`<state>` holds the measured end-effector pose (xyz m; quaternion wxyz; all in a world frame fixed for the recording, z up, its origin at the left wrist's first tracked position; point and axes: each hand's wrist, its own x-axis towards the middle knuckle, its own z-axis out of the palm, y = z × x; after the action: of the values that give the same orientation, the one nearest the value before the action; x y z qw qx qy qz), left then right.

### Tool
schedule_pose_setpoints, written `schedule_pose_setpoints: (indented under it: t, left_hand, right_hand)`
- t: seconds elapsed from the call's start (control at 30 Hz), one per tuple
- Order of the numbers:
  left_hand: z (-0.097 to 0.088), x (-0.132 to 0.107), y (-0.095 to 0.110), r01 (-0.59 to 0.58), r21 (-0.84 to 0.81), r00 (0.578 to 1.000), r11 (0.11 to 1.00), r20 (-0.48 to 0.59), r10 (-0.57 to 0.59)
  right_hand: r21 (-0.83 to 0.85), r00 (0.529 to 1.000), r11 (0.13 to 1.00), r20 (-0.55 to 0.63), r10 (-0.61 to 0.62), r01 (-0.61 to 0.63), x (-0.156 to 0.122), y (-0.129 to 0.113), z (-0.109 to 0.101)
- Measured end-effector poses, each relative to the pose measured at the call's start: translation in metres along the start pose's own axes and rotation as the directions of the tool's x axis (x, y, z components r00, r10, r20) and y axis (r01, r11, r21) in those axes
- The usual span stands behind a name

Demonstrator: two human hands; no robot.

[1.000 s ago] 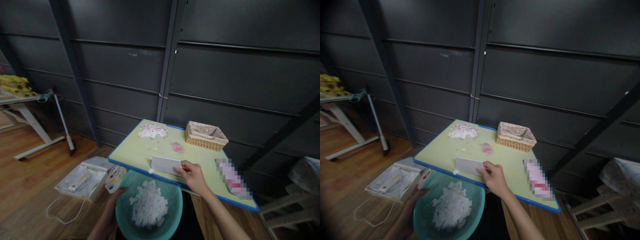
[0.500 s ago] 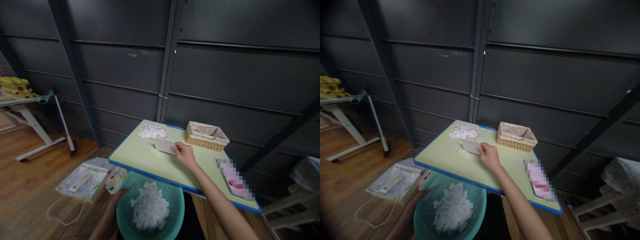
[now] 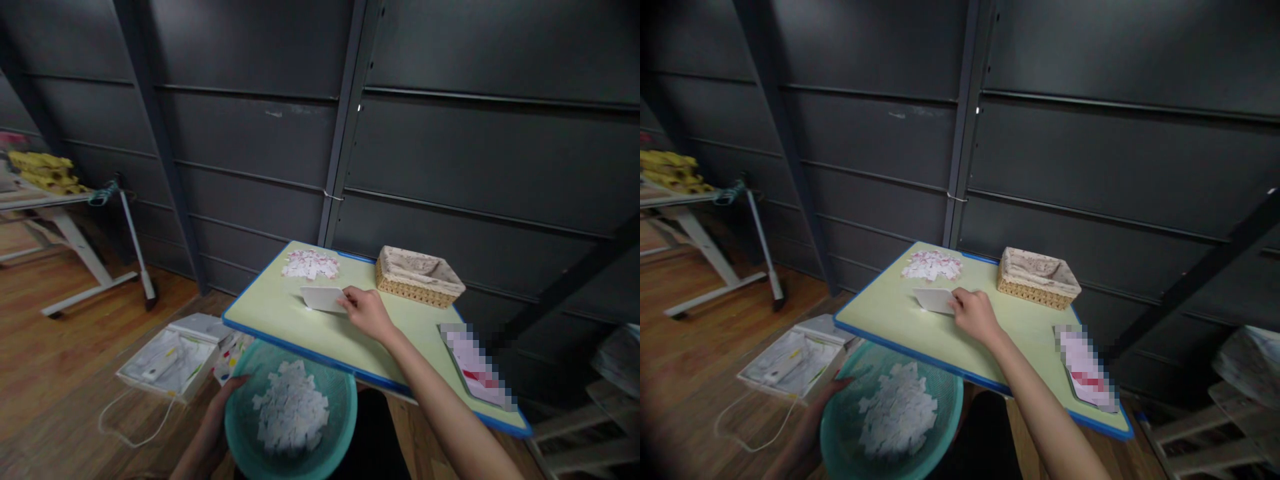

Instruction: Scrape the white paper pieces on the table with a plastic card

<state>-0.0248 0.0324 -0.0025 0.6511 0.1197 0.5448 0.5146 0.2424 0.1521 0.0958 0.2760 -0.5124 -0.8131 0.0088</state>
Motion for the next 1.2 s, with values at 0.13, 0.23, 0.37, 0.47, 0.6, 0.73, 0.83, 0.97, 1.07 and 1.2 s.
schedule_pose_setpoints:
  t: [0.13, 0.23, 0.37, 0.47, 0.6, 0.73, 0.83, 0.97, 1.07, 1.2]
  left_hand:
    - [0.002, -0.003, 0.002, 0.007, 0.011, 1.000, 1.000, -0.014, -0.006]
    - [0.003, -0.005, 0.003, 0.021, 0.018, 0.999, 1.000, -0.035, -0.020]
    - [0.003, -0.007, 0.005, 0.070, -0.004, 0.997, 0.998, -0.036, -0.070]
    - [0.003, -0.009, 0.006, 0.073, -0.026, 0.996, 0.997, -0.046, -0.074]
    - [0.004, -0.009, 0.006, 0.067, -0.033, 0.996, 0.997, -0.060, -0.068]
    - [0.003, -0.005, 0.003, 0.042, -0.011, 0.999, 0.999, -0.026, -0.042]
    - [0.002, -0.003, 0.001, 0.022, -0.002, 0.999, 1.000, -0.050, -0.022]
    - [0.001, -0.003, 0.001, 0.049, -0.020, 0.998, 0.999, -0.038, -0.050]
    - [-0.001, -0.002, 0.001, 0.064, -0.011, 0.996, 0.998, -0.057, -0.064]
    - [-0.006, 0.005, -0.003, 0.077, 0.022, 0.994, 0.997, -0.077, -0.075]
  right_hand:
    - [-0.013, 0.995, 0.995, -0.018, -0.102, 0.102, -0.019, -0.014, -0.004]
    - [0.033, 0.989, 0.989, -0.026, -0.146, 0.147, -0.039, -0.022, -0.004]
    - [0.159, 0.989, 0.979, -0.091, -0.117, 0.130, -0.072, -0.030, -0.002]
    - [0.272, 0.991, 0.961, -0.135, -0.002, 0.040, -0.090, -0.032, 0.002]
    - [0.438, 0.953, 0.890, -0.195, 0.232, -0.127, -0.085, -0.019, 0.007]
    - [0.451, 0.874, 0.856, -0.273, 0.402, -0.253, -0.046, 0.006, 0.013]
    - [0.266, 0.874, 0.907, -0.282, 0.397, -0.326, -0.014, 0.020, 0.021]
    - [0.097, 0.906, 0.933, -0.222, 0.360, -0.347, 0.009, 0.029, 0.037]
    - [0.083, 0.916, 0.933, -0.176, 0.359, -0.350, 0.012, 0.032, 0.049]
    - [0.086, 0.926, 0.935, -0.136, 0.352, -0.343, 0.016, 0.032, 0.057]
